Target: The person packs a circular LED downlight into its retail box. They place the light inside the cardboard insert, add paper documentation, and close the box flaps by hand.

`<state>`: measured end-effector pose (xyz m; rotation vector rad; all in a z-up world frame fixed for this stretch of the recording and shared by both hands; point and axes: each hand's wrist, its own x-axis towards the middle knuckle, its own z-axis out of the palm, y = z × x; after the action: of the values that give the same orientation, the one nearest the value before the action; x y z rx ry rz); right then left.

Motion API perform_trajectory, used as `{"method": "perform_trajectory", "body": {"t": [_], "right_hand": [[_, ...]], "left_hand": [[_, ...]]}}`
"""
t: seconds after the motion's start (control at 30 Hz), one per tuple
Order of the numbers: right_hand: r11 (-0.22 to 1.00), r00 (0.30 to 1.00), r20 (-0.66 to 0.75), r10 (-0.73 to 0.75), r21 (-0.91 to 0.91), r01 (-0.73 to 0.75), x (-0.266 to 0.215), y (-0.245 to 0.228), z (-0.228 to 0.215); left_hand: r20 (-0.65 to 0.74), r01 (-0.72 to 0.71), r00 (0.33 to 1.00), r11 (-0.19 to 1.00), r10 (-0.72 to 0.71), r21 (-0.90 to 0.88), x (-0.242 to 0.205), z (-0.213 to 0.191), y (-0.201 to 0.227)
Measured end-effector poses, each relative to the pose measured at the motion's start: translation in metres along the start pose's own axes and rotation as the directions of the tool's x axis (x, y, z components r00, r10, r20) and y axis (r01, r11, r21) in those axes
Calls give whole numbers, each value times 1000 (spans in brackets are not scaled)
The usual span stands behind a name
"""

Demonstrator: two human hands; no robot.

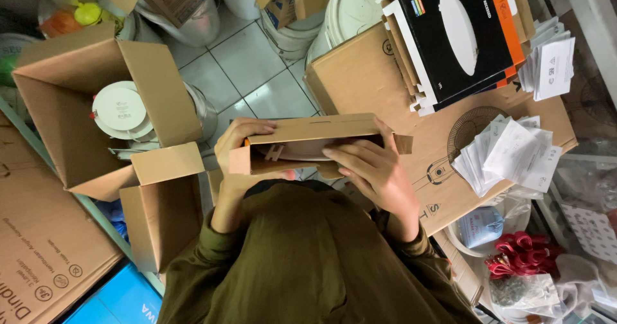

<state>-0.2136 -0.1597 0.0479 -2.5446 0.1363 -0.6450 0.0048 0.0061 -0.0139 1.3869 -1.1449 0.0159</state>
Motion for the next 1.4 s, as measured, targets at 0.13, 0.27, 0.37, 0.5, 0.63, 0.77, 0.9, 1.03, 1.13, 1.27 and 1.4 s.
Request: {"method": "perform_trajectory", "body": {"t": [0.13, 0.27, 0.37, 0.5, 0.63, 0.77, 0.9, 1.03, 1.13, 1.27, 1.4], "right_hand": [[949, 778, -589, -218, 58, 309, -25, 28, 20], [960, 527, -843, 106, 224, 166, -39, 39, 35], [873, 770, -578, 270, 485, 57, -46, 44, 43], [715, 825, -201, 528, 629, -305, -95, 80, 90], [682, 760, -255, 597, 660, -315, -173, 148, 141], [540, 690, -223, 689, 792, -283, -182, 142, 163], [431, 632, -194, 750, 868, -245, -171, 122, 176], [314, 608, -236, 758, 949, -23, -153, 114, 149], [662, 601, -458, 655, 731, -165, -127, 92, 88], [795, 437, -675, 595, 414, -442, -101, 96, 41], [585, 344, -842, 416, -42, -810, -123, 105, 12]], "left_hand": [[-72, 78, 994, 993, -84, -90, -13, -6, -10], [-200, 167, 946, 911, -256, -378, -26, -1, -22], [-202, 193, 924, 854, -323, -483, -31, 4, -25], [-157, 113, 971, 921, -183, -372, -22, 10, -20], [-57, 167, 974, 859, -221, -484, -2, 7, -4], [99, 338, 936, 791, -337, -510, -6, -2, -6], [275, 511, 858, 779, -435, -363, -41, -11, -61], [190, 648, 719, 545, -669, -532, -96, -11, -86], [252, 723, 622, 421, -741, -548, -103, -7, -89], [343, 588, 806, 580, -482, -564, -81, 18, -71], [459, 572, 808, 682, -370, -456, -74, 38, -67]]}}
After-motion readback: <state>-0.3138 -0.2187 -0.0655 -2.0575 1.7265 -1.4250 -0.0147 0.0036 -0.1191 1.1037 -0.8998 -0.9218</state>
